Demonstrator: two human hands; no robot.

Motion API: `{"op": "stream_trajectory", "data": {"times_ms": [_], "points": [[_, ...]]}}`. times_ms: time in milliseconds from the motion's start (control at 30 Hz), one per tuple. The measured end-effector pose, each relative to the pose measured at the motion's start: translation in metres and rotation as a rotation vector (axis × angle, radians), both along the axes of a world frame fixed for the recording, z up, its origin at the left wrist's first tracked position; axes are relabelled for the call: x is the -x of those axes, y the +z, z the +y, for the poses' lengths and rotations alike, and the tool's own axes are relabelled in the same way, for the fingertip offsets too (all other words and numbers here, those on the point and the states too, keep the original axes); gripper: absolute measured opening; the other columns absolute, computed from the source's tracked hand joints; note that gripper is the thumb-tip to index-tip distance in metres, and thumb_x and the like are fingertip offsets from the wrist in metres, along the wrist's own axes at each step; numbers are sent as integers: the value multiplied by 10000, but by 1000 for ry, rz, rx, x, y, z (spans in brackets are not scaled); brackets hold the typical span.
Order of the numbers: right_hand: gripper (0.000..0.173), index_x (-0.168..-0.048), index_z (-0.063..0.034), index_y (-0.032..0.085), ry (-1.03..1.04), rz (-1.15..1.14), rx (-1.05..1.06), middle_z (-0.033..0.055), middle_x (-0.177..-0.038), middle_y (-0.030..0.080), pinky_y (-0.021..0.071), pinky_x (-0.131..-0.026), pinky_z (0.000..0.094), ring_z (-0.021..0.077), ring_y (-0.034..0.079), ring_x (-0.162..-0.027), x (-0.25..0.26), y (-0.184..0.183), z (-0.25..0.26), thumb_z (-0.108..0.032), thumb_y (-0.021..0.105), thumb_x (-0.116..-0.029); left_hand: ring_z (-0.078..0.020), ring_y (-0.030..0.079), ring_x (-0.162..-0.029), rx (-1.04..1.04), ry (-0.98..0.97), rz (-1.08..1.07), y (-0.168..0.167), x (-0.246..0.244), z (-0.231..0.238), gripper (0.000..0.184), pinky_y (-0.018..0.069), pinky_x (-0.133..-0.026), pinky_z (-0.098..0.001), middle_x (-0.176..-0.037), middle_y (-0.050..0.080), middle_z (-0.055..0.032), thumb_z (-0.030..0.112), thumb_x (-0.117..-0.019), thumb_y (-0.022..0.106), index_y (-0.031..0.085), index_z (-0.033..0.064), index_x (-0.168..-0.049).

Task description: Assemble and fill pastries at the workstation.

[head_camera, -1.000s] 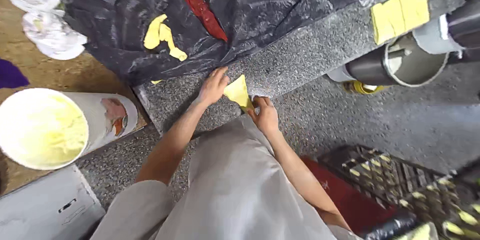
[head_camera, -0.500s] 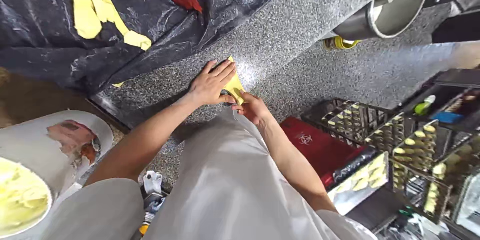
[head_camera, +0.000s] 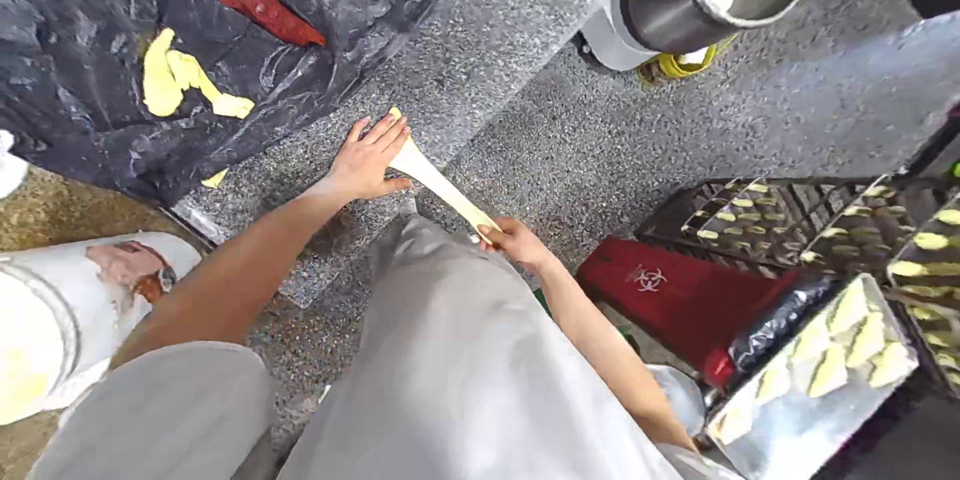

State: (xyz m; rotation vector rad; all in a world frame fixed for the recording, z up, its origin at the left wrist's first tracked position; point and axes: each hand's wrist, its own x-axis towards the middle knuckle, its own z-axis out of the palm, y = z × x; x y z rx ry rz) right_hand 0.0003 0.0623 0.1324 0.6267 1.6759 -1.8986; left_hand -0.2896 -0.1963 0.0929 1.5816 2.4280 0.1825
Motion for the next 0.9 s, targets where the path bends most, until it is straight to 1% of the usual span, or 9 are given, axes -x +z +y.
{"op": "stream_trajectory", "data": {"times_ms": [67,233,367,400,567,633,700,800,900], "points": [[312,-1083,1,667,29,176,37,49,-867,745,607,-738,344,140,709,-760,4,12,-2,-282,537,-1061,-277,127,-1595,18,4,21,1,-1,1,1133,92,-1248,-639,-1719,194,-74,905,-845,292,242,96,-1637],[366,-1064,-34,678,59,-8,-157,21,-780,690,558,-638,311,95,633,-648,-111,-80,54,-353,498,-1072,-258,85,-1601,101,11,74,7,-1,6,1120,99,-1249,-629,-1729,149,-69,886,-850,328,232,96,-1639],[371,-1060,-15,686,59,155,-66,46,-829,736,608,-736,350,125,700,-734,-88,-6,36,-340,507,-1070,-281,81,-1600,128,12,72,4,-4,5,1154,104,-1246,-632,-1727,140,-102,892,-830,334,216,77,-1638],[377,-1062,-6,685,55,149,-71,59,-835,743,616,-744,362,136,712,-742,-93,-7,39,-338,504,-1072,-280,78,-1601,133,10,74,5,-3,7,1156,104,-1246,-630,-1728,137,-104,892,-828,338,213,77,-1639],[336,-1123,-18,676,-109,-331,-141,58,-828,739,596,-676,318,128,695,-690,-234,-117,95,-321,542,-1068,-266,66,-1602,152,22,89,8,-2,7,1136,107,-1249,-619,-1732,125,-84,887,-828,359,231,104,-1640],[334,-1128,-20,664,-115,-349,-103,62,-861,748,611,-719,329,140,718,-734,-229,-110,85,-327,547,-1066,-262,56,-1603,156,17,77,6,-5,4,1137,98,-1251,-616,-1734,115,-82,888,-822,359,220,116,-1644],[338,-1188,-20,653,-118,-244,-74,77,-919,758,620,-772,353,155,734,-789,-186,-98,74,-313,538,-1066,-275,55,-1603,143,12,68,8,-3,7,1146,93,-1252,-621,-1734,101,-95,894,-826,351,198,109,-1648],[349,-1240,-15,642,-177,-141,-61,86,-963,752,615,-787,342,140,727,-808,-131,-98,49,-295,524,-1068,-345,145,-1585,77,14,44,11,-4,2,1132,127,-1234,-660,-1705,204,-151,869,-831,390,262,70,-1623],[340,-1190,-2,657,-112,-145,-183,93,-946,732,589,-783,346,127,694,-783,-115,-111,42,-289,526,-1067,-400,173,-1570,41,-3,25,4,-4,11,1135,129,-1215,-692,-1689,224,-197,847,-824,385,261,47,-1619]]}}
